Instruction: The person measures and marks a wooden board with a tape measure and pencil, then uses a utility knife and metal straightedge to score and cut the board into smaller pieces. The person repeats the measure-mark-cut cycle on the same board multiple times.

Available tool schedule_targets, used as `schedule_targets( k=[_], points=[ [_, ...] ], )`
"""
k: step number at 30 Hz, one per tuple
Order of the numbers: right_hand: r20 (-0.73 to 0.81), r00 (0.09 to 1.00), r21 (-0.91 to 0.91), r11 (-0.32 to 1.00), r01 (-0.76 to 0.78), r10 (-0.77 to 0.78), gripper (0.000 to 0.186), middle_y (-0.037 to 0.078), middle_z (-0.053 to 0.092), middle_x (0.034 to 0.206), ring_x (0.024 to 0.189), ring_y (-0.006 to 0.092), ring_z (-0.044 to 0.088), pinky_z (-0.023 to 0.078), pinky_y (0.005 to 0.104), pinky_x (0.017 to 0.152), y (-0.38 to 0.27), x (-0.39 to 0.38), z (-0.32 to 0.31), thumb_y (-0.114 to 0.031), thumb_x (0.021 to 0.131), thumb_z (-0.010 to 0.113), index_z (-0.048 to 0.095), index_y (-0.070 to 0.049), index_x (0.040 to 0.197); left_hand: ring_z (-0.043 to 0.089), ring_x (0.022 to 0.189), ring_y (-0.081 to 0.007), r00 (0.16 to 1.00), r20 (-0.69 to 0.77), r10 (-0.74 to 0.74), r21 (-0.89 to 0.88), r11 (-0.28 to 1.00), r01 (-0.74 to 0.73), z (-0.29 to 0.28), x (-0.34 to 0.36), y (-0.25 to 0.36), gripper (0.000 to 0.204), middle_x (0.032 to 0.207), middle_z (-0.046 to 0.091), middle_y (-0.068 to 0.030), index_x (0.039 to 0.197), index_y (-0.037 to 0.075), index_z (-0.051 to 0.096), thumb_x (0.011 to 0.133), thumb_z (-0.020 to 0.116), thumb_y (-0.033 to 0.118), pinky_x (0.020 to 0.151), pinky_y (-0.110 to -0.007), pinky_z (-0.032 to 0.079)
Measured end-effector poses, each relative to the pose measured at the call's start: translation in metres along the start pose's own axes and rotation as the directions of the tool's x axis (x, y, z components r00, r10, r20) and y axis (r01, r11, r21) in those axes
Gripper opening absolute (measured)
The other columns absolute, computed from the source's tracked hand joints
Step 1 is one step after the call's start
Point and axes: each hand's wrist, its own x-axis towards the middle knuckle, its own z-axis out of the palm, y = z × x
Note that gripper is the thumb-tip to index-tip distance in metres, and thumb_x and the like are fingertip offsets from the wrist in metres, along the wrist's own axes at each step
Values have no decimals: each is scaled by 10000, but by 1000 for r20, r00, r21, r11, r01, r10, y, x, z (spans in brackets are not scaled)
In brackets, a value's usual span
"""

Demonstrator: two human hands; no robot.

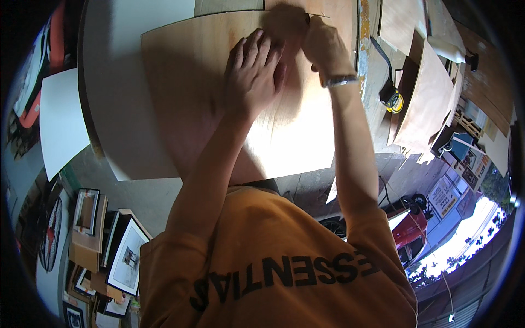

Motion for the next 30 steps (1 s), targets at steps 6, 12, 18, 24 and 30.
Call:
schedule_targets(
  k=[6, 12, 18, 24, 30],
  points=[
    [303, 946, 98, 984, -147, 112, 263, 242, 672, 664, 463, 294, 674, 524, 439, 396, -5, -1, -19, -53, 949, 411, 618, 109, 966, 421, 1427, -275, 1000, 17, -6, 39, 999, 5, 5, -1, 1, 465, 1509, 499, -95, 1410, 131, 587, 1018, 497, 365, 1208, -458, 315],
    [47, 998, 8, 999, -45, 45, 231, 270, 659, 655, 580, 419, 686, 569, 502, 502, 37, -148, 51, -175, 1039, 465, 526, 33, 959, 405, 1444, -256, 996, -92, 14, 0, 1000, -14, 11, -3, 3, 471, 1545, 474, -83, 1423, 145, 577, 1021, 488, 372, 1224, -464, 289],
    [259, 917, -10, 951, -310, 302, 214, 307, 667, 744, 729, 497, 695, 566, 569, 589, 81, -353, 106, -210, 1047, 496, 495, -2, 995, 413, 1430, -279, 990, -128, 59, 115, 992, -44, 19, -4, 2, 495, 1519, 478, -138, 1421, 46, 536, 1019, 474, 327, 1232, -446, 279],
    [627, 678, -125, 908, -399, 384, 235, 321, 666, 774, 810, 525, 681, 552, 622, 704, 105, -504, 127, -219, 1023, 531, 580, 7, 1062, 418, 1428, -275, 994, -95, 43, 179, 983, -26, 25, -3, -1, 488, 1528, 472, -122, 1424, 77, 545, 1024, 470, 346, 1237, -443, 268],
    [4, 992, 210, 970, -125, 127, 200, 302, 619, 663, 632, 501, 648, 471, 568, 482, 94, -272, 50, -205, 1039, 530, 507, -7, 1056, 393, 1459, -261, 994, -107, 21, 0, 1000, -21, 18, -5, -1, 483, 1552, 468, -77, 1443, 142, 549, 1018, 487, 362, 1236, -466, 275]
  ],
)
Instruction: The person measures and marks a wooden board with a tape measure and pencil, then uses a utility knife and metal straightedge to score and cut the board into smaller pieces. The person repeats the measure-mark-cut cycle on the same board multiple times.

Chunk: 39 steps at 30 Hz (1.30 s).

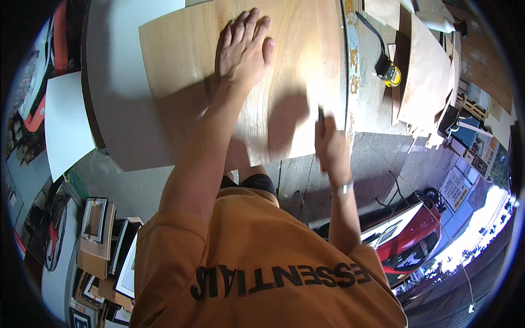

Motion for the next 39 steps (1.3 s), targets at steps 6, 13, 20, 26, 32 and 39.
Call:
schedule_targets(
  k=[6, 13, 20, 26, 32, 39],
  points=[
    [-180, 977, 49, 991, 122, -111, 260, 306, 671, 779, 730, 462, 680, 559, 518, 649, -105, 227, -8, -215, 1038, 466, 578, 20, 1057, 418, 1432, -289, 997, 83, 0, -46, 999, 4, -16, 7, 0, 435, 1553, 457, -104, 1358, 79, 596, 1009, 524, 329, 1207, -468, 314],
    [-23, 999, 14, 999, -31, 31, 398, 343, 693, 990, 1012, 516, 663, 530, 566, 914, -116, 259, 1, -302, 1051, 359, 593, 2, 1153, 453, 1413, -233, 998, 68, -19, 16, 1000, 18, -17, 10, 0, 312, 1519, 521, -71, 1065, 111, 690, 981, 558, 381, 1192, -444, 341],
    [-33, 999, 6, 1000, -6, 6, 370, 347, 691, 1000, 988, 502, 676, 545, 552, 895, -117, 258, 1, -269, 1026, 412, 647, 10, 1087, 471, 1394, -237, 998, 61, -31, 9, 999, 31, -18, 11, 0, 326, 1469, 558, -72, 1148, 131, 695, 964, 576, 373, 1177, -449, 356],
    [41, 995, -150, 984, 93, -88, 323, 271, 688, 749, 591, 342, 694, 557, 453, 536, -137, 261, -21, -124, 978, 405, 628, 89, 1074, 454, 1396, -244, 998, 58, -16, 73, 997, 12, -15, 8, 0, 406, 1423, 567, -84, 1299, 168, 666, 968, 556, 377, 1185, -444, 340],
    [235, 968, -109, 992, -64, 89, 324, 243, 687, 690, 516, 317, 701, 571, 434, 471, -127, 231, -27, -155, 1005, 405, 596, 106, 1033, 464, 1393, -292, 998, 67, -18, 40, 999, 15, -12, 5, 2, 464, 1420, 563, -132, 1382, 131, 610, 1000, 526, 380, 1200, -456, 335],
    [3, 998, -130, 989, 64, -64, 221, 289, 634, 654, 602, 484, 664, 555, 521, 493, -31, 25, 39, -205, 1048, 504, 495, -2, 960, 441, 1417, -270, 1000, -13, 3, 33, 999, -3, 2, 0, 2, 468, 1513, 507, -86, 1430, 143, 554, 1023, 497, 367, 1216, -456, 302]
  ],
)
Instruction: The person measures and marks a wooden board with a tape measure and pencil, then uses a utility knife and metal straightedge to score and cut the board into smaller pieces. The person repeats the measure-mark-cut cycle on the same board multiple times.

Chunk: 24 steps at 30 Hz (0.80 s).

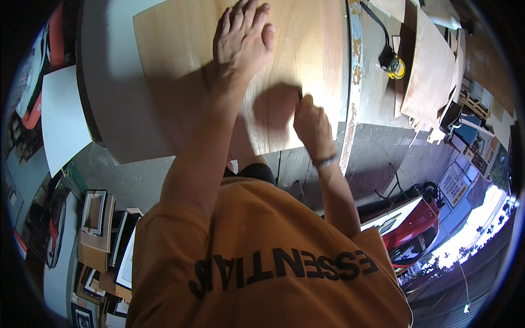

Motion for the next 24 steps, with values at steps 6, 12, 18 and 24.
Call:
schedule_targets(
  k=[6, 12, 18, 24],
  points=[
    [413, 886, -248, 962, -114, 212, 227, 277, 671, 720, 671, 475, 691, 570, 551, 548, 52, -190, 51, -256, 1042, 505, 531, -31, 1023, 447, 1395, -296, 994, -76, 77, 113, 991, -68, 11, 4, -6, 463, 1487, 510, -139, 1369, 65, 584, 1005, 490, 336, 1211, -462, 318],
    [205, 884, -159, 905, -394, 420, 187, 226, 684, 745, 686, 470, 682, 547, 553, 546, 91, -225, 14, -260, 1022, 556, 555, -73, 1036, 396, 1464, -273, 998, -47, 36, -86, 995, -40, 5, -2, -6, 513, 1574, 454, -82, 1477, 152, 515, 1028, 517, 399, 1239, -458, 265],
    [-405, 899, -101, 970, -223, 165, 385, 275, 591, 1116, 813, 469, 662, 553, 550, 659, 128, -5, -53, -181, 1034, 494, 419, -45, 1386, 415, 1450, -319, 1000, -12, 10, -445, 895, -15, -32, -16, -26, 522, 1551, 470, -141, 1460, 115, 515, 980, 650, 270, 1196, -479, 330],
    [-584, 811, -113, 985, -131, 41, 509, 303, 515, 1217, 1102, 490, 539, 454, 541, 966, 120, 47, -55, -245, 1000, 588, 462, 1, 1427, 439, 1255, -493, 774, -83, -628, -2, 776, 630, -94, -148, -58, 679, 1318, 514, -294, 1439, -45, 418, 945, 690, 331, 1099, -559, 343]
  ],
)
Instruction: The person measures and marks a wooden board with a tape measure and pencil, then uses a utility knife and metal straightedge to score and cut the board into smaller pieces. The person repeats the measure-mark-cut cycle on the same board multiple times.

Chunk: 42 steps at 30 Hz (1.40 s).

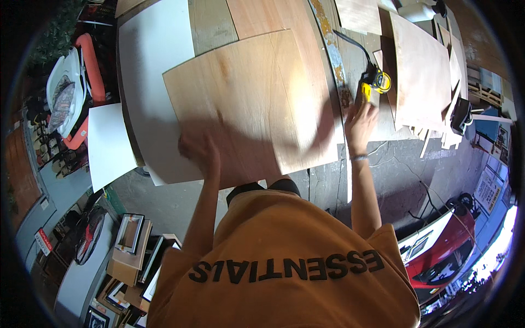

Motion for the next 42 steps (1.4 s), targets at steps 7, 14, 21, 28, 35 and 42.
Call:
schedule_targets(
  k=[7, 14, 21, 28, 35, 42],
  points=[
    [286, 954, 328, 926, -186, 91, 501, 294, 512, 1167, 1101, 466, 495, 409, 539, 973, -97, -67, 23, -295, 960, 651, 489, 83, 1247, 561, 1062, -352, 866, 305, -396, -192, 865, 463, -2, -1, -56, 621, 1146, 603, -245, 1288, -99, 510, 955, 696, 391, 957, -463, 461],
    [186, 965, 321, 917, -236, 183, 479, 292, 567, 1053, 986, 449, 567, 470, 501, 879, -92, -37, 29, -383, 1041, 586, 516, 72, 1173, 589, 939, -235, 847, 239, -476, -578, 631, 518, -19, 29, -42, 548, 1029, 626, -146, 1119, -92, 582, 1022, 634, 445, 848, -393, 500],
    [594, 803, 772, 246, -586, 47, 448, -3, 435, 598, 558, 89, 410, 384, 307, 500, -95, -22, 3, -365, 1120, 447, 514, -37, 823, 571, 1005, -224, 853, 255, -455, -509, 687, 519, -29, 36, -36, 489, 1068, 615, -142, 1097, -64, 596, 1030, 630, 419, 904, -370, 469],
    [684, 729, 724, 158, -671, -40, 426, -70, 396, 591, 501, 47, 351, 322, 261, 459, -79, -18, 4, -384, 1122, 433, 489, -82, 828, 563, 958, -201, 845, 304, -441, -510, 674, 535, -21, 31, -47, 415, 1045, 606, -115, 1120, -38, 589, 1040, 623, 367, 865, -355, 473],
    [321, 946, 666, 701, -256, 41, 395, 141, 573, 691, 638, 366, 544, 474, 441, 659, -56, -4, 6, -420, 1057, 560, 582, -27, 1016, 582, 1002, -212, 777, 407, -480, -699, 383, 603, -13, 21, -58, 363, 1121, 584, -108, 1189, -20, 550, 1017, 646, 285, 884, -351, 500],
    [84, 961, -52, 965, -259, 262, 446, 281, 543, 1142, 1093, 456, 567, 491, 499, 931, 23, 36, 23, -303, 960, 645, 482, 41, 1193, 596, 1036, -234, 857, 212, -469, -573, 651, 498, -2, 9, -82, 384, 1143, 586, -128, 1202, -26, 549, 998, 666, 278, 921, -384, 502]
  ],
)
